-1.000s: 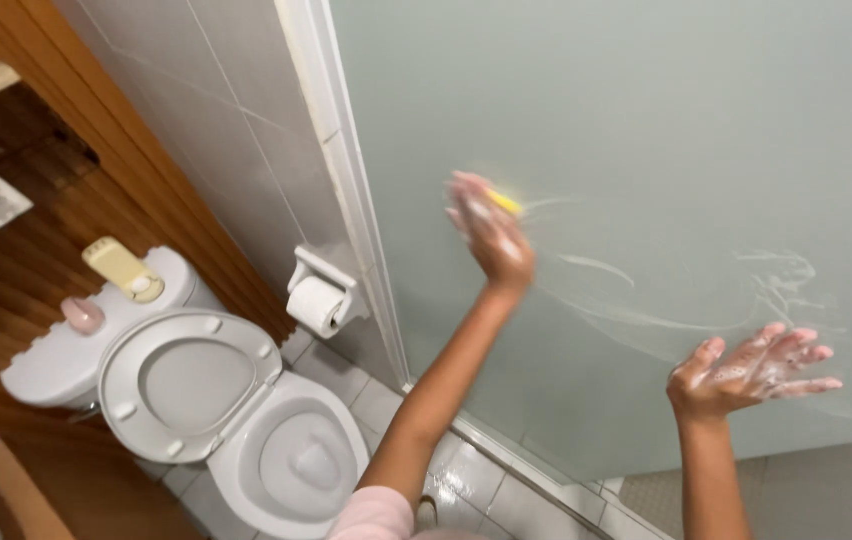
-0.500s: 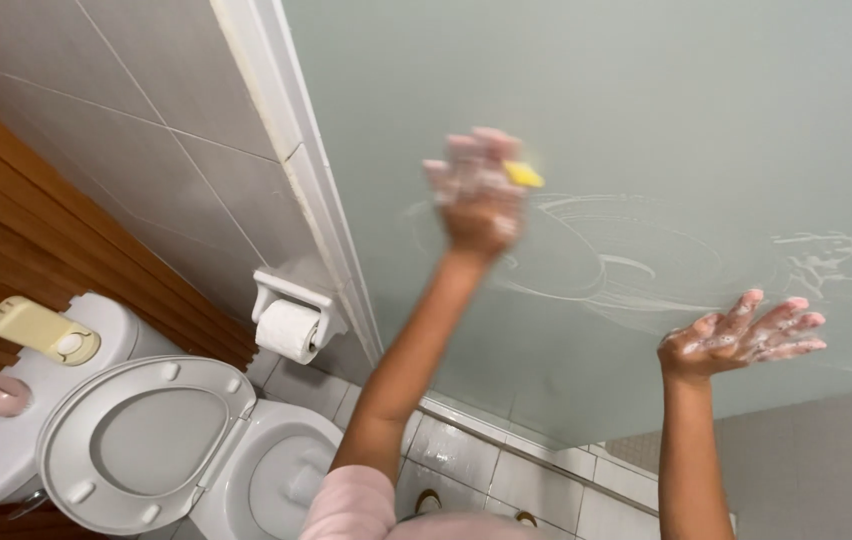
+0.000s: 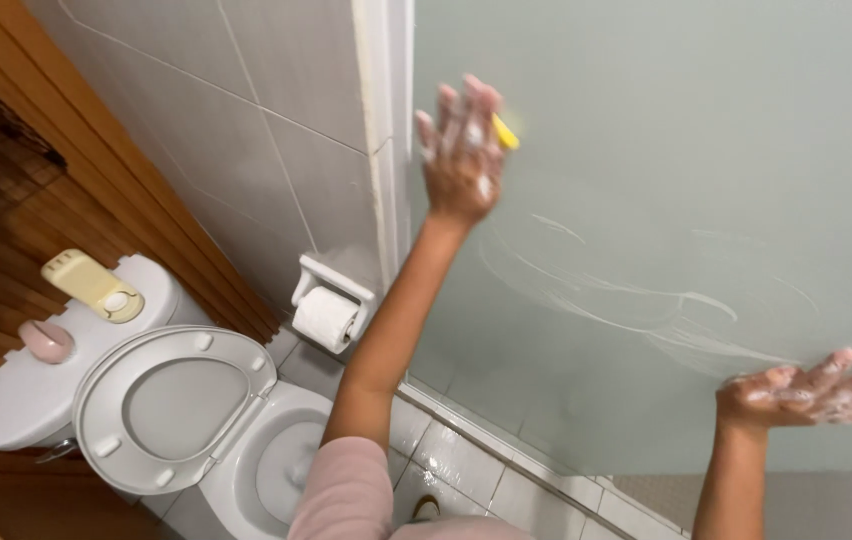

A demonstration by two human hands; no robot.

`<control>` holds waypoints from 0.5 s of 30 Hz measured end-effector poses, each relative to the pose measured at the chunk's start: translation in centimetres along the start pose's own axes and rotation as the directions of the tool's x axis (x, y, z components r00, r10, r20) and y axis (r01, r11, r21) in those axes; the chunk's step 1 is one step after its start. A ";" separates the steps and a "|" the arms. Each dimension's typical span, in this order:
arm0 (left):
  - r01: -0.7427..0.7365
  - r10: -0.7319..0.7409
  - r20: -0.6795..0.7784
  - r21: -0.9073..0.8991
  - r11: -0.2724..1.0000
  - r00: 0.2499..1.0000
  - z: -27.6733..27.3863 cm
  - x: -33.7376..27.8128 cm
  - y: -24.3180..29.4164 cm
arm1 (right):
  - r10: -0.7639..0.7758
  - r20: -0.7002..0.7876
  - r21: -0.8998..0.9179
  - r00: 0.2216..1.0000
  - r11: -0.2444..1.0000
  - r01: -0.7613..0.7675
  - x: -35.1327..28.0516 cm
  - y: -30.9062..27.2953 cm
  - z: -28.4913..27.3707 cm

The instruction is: The person scrubs a frosted glass wall with a yellow sponge, creating soapy streaks. They work from the upper section down to the lower part, squatting on the floor to reach the bottom edge.

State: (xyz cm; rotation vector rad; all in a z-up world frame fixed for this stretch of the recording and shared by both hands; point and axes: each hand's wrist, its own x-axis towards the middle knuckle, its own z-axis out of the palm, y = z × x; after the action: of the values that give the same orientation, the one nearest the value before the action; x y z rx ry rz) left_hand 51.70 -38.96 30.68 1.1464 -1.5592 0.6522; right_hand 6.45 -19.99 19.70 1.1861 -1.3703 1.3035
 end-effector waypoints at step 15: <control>-0.402 0.442 0.151 0.728 0.555 0.884 -2.3 1.3 9.2 | -0.002 0.021 0.050 1.000 0.999 0.001 -0.6 0.3 0.1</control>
State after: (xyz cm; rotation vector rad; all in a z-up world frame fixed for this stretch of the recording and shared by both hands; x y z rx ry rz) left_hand 44.36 -33.80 33.96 1.3061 -1.5653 1.7766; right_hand 6.21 -20.05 19.02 1.2376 -1.3584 1.3344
